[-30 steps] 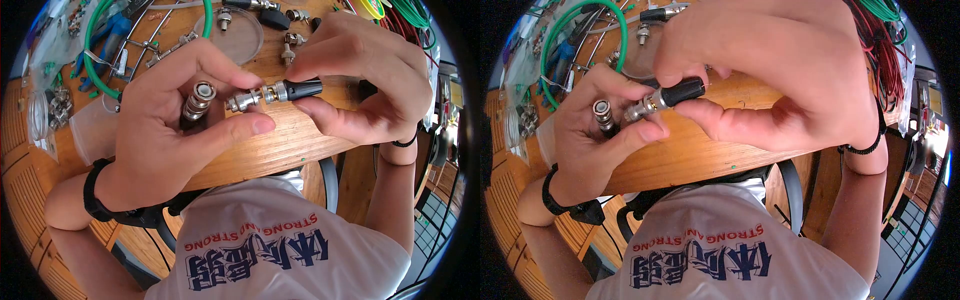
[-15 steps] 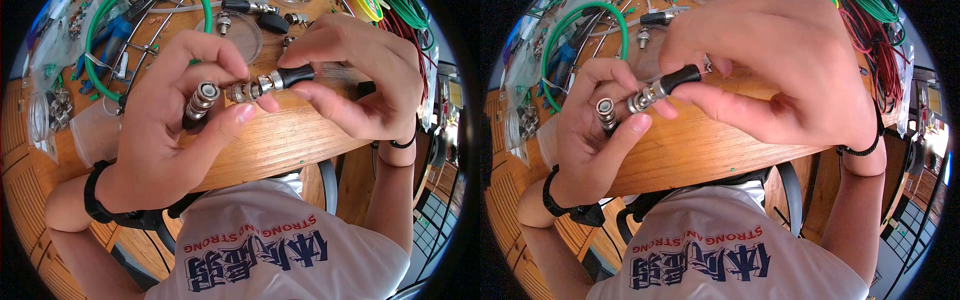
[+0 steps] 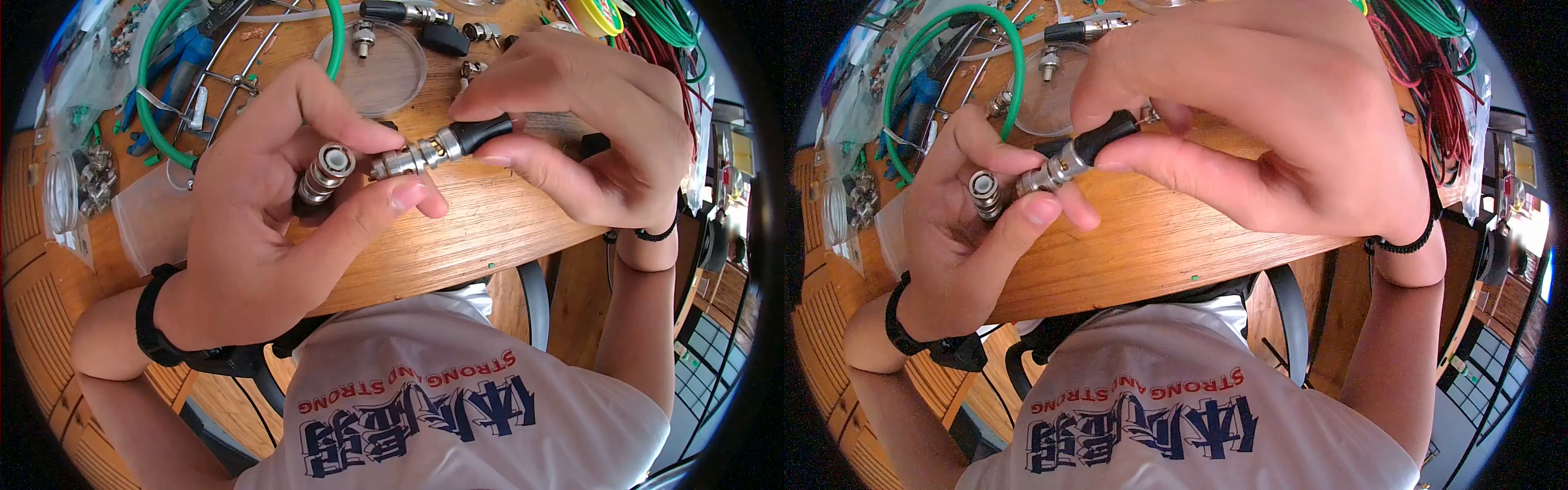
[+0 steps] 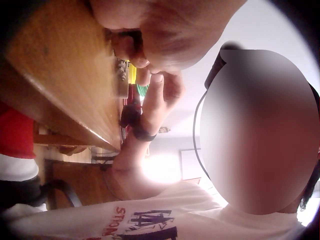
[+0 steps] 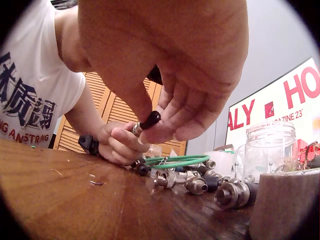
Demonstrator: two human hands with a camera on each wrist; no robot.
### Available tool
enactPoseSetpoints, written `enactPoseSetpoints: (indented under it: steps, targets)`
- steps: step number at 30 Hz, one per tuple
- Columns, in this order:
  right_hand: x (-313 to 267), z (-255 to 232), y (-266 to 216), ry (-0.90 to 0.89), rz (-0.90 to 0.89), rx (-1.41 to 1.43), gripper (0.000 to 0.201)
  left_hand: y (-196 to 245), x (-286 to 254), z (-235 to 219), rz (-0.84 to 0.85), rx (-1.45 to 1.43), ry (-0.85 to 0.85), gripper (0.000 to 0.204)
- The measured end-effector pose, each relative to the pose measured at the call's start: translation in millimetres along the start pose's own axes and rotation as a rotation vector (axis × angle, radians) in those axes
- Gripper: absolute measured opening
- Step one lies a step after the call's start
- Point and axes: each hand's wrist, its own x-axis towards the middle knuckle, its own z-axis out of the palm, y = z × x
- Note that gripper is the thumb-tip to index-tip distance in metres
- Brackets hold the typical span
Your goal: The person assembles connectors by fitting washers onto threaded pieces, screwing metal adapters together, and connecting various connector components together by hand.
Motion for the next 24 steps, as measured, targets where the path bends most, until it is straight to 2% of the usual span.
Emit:
enactPoseSetpoints:
  steps: [6, 8, 11, 12, 14, 18, 20, 24]
  targets:
    - [-7, 12, 5, 0.055, -0.003, 0.107, 0.025, -1, 0, 0, 0.045, 0.022, 0.008, 0.020]
    - [-19, 33, 18, 0.283, -0.071, 0.264, 0.025, 1, 0, -1, 0.028, 0.030, -0.002, 0.020]
    - [-17, 43, 15, 0.378, -0.069, 0.341, 0.025, 1, 0, -1, 0.007, 0.023, -0.019, 0.020]
    - [-17, 41, 14, 0.378, -0.069, 0.341, 0.025, 0, 0, 0, 0.002, -0.020, -0.016, 0.020]
    - [-14, 33, 8, 0.267, -0.045, 0.235, 0.025, 0, -1, 1, -0.002, -0.062, -0.011, 0.019]
    - [-5, 21, -3, 0.254, -0.042, 0.146, 0.025, 1, 0, -2, 0.004, -0.006, -0.024, 0.019]
    - [0, 9, -4, 0.035, -0.008, 0.075, 0.025, 1, 0, -2, 0.011, 0.028, -0.044, 0.020]
    - [0, 7, -4, 0.044, -0.005, 0.034, 0.026, -3, -1, 0, 0.002, 0.019, -0.001, 0.022]
